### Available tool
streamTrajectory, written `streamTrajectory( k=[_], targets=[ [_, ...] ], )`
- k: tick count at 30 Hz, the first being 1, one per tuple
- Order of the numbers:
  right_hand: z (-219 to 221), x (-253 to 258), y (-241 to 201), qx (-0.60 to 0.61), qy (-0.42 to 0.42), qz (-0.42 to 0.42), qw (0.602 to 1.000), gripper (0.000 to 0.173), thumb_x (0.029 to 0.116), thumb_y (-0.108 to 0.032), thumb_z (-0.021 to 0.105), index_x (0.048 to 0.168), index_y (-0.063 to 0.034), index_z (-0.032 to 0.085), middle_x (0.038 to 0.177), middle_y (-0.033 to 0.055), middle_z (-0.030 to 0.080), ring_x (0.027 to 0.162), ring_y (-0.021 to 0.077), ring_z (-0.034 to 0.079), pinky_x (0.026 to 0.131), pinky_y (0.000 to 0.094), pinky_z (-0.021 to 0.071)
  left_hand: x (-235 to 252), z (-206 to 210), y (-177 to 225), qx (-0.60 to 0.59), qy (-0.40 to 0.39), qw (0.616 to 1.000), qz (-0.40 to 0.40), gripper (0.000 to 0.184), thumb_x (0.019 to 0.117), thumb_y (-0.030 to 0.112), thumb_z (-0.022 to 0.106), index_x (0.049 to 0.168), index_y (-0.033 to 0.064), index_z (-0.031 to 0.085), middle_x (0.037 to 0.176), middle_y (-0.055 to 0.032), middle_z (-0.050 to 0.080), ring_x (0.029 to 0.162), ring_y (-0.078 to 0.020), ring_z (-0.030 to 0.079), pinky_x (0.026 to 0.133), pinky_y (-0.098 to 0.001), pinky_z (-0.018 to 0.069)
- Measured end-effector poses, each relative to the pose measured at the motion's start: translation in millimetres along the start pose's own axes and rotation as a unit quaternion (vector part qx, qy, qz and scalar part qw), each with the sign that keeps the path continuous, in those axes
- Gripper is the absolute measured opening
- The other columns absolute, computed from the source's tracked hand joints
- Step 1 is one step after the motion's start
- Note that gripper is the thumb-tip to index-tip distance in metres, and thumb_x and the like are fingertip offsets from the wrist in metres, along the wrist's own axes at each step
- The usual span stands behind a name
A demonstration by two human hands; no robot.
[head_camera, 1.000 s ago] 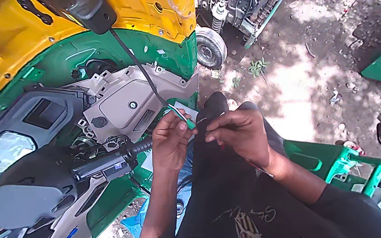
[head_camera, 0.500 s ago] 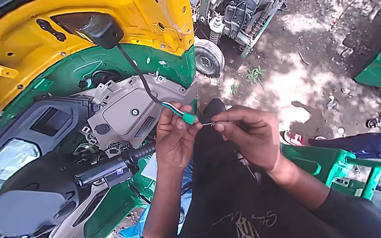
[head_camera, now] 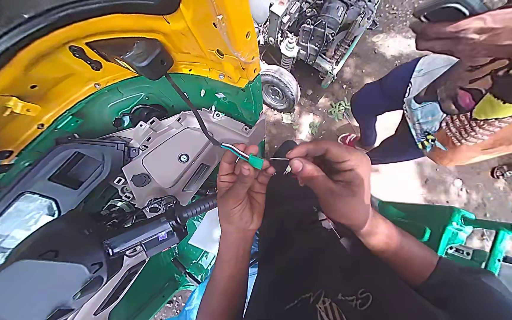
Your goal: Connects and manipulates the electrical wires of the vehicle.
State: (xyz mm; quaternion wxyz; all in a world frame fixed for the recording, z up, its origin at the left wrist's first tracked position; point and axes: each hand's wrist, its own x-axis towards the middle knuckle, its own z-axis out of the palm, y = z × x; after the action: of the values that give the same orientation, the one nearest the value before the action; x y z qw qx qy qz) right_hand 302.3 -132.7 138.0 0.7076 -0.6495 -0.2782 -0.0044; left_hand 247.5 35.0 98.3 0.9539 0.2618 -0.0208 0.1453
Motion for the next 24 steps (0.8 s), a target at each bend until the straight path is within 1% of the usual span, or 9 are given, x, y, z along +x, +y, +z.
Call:
streamTrajectory(
  k=[3, 5, 9, 12, 13, 15, 19, 21, 24],
  targets=[
    [1, 0, 2, 0.005, -0.012, 0.006, 1.000, 0.013, 0.0969, -0.003, 0.066, 0.107, 0.0040, 0.070, 0.084, 0.0073, 0.069, 0.063, 0.0107, 0.061, 0.053, 0.0255, 0.0548, -1, -1, 2, 0.016, 0.003, 1.000, 0.010, 0.030, 0.0970, 0.008, 0.068, 0.127, 0.0123, 0.067, 0.120, -0.0112, 0.069, 0.097, -0.0195, 0.071, 0.088, -0.0365, 0.0608],
    [2, -1, 3, -0.001, -0.004, -0.005, 1.000, 0.011, 0.0934, 0.000, 0.070, 0.104, 0.0040, 0.071, 0.083, 0.0066, 0.070, 0.063, 0.0093, 0.062, 0.054, 0.0245, 0.0554, -1, 0, 3, -0.004, 0.001, 1.000, 0.002, 0.029, 0.0979, 0.009, 0.066, 0.127, 0.0129, 0.066, 0.120, -0.0102, 0.069, 0.098, -0.0191, 0.071, 0.088, -0.0356, 0.0604],
    [6, -5, 3, -0.049, 0.023, -0.057, 0.997, 0.011, 0.0886, 0.002, 0.073, 0.099, 0.0030, 0.074, 0.086, 0.0065, 0.070, 0.069, 0.0100, 0.064, 0.059, 0.0250, 0.0567, -3, 5, 3, -0.099, -0.001, 0.994, -0.037, 0.023, 0.1002, 0.010, 0.063, 0.124, 0.0113, 0.064, 0.121, -0.0103, 0.067, 0.098, -0.0181, 0.070, 0.084, -0.0311, 0.0610],
    [9, -4, 1, -0.103, 0.038, -0.115, 0.987, 0.011, 0.0862, 0.000, 0.074, 0.097, 0.0030, 0.075, 0.082, 0.0055, 0.068, 0.068, 0.0087, 0.061, 0.058, 0.0230, 0.0529, -4, 12, 4, -0.136, 0.006, 0.989, -0.057, 0.023, 0.1028, 0.011, 0.059, 0.126, 0.0092, 0.062, 0.115, -0.0095, 0.068, 0.097, -0.0165, 0.071, 0.086, -0.0298, 0.0609],
    [10, -3, 1, -0.114, 0.043, -0.132, 0.984, 0.011, 0.0852, 0.000, 0.075, 0.096, 0.0033, 0.075, 0.080, 0.0055, 0.067, 0.068, 0.0086, 0.060, 0.057, 0.0227, 0.0514, -4, 13, 4, -0.138, 0.008, 0.989, -0.059, 0.024, 0.1031, 0.011, 0.058, 0.127, 0.0088, 0.062, 0.113, -0.0095, 0.069, 0.096, -0.0169, 0.071, 0.087, -0.0306, 0.0608],
    [12, -2, -2, -0.135, 0.052, -0.154, 0.977, 0.012, 0.0847, -0.001, 0.076, 0.096, 0.0028, 0.075, 0.081, 0.0054, 0.066, 0.068, 0.0085, 0.060, 0.057, 0.0221, 0.0523, -4, 15, 4, -0.127, 0.011, 0.990, -0.061, 0.024, 0.1040, 0.014, 0.058, 0.127, 0.0096, 0.062, 0.108, -0.0088, 0.070, 0.095, -0.0171, 0.071, 0.087, -0.0318, 0.0606],
    [17, 0, -4, -0.187, 0.063, -0.191, 0.961, 0.009, 0.0849, -0.003, 0.076, 0.093, 0.0020, 0.075, 0.080, 0.0063, 0.065, 0.070, 0.0090, 0.061, 0.058, 0.0220, 0.0526, -4, 17, 4, -0.116, 0.011, 0.991, -0.064, 0.023, 0.1046, 0.016, 0.057, 0.126, 0.0109, 0.062, 0.106, -0.0060, 0.069, 0.094, -0.0148, 0.070, 0.088, -0.0306, 0.0596],
    [19, 1, -6, -0.214, 0.062, -0.208, 0.952, 0.009, 0.0847, -0.004, 0.076, 0.091, 0.0014, 0.076, 0.080, 0.0072, 0.067, 0.073, 0.0107, 0.062, 0.061, 0.0236, 0.0527, -4, 18, 3, -0.118, 0.006, 0.991, -0.068, 0.022, 0.1045, 0.015, 0.057, 0.126, 0.0110, 0.061, 0.107, -0.0056, 0.068, 0.094, -0.0144, 0.070, 0.087, -0.0302, 0.0592],
    [21, 3, -7, -0.235, 0.059, -0.227, 0.943, 0.010, 0.0846, -0.005, 0.076, 0.092, 0.0019, 0.077, 0.079, 0.0082, 0.067, 0.075, 0.0123, 0.062, 0.065, 0.0246, 0.0529, -4, 19, 4, -0.106, 0.002, 0.992, -0.071, 0.021, 0.1048, 0.017, 0.057, 0.125, 0.0113, 0.061, 0.103, -0.0054, 0.069, 0.093, -0.0139, 0.070, 0.086, -0.0300, 0.0594]
  ],
)
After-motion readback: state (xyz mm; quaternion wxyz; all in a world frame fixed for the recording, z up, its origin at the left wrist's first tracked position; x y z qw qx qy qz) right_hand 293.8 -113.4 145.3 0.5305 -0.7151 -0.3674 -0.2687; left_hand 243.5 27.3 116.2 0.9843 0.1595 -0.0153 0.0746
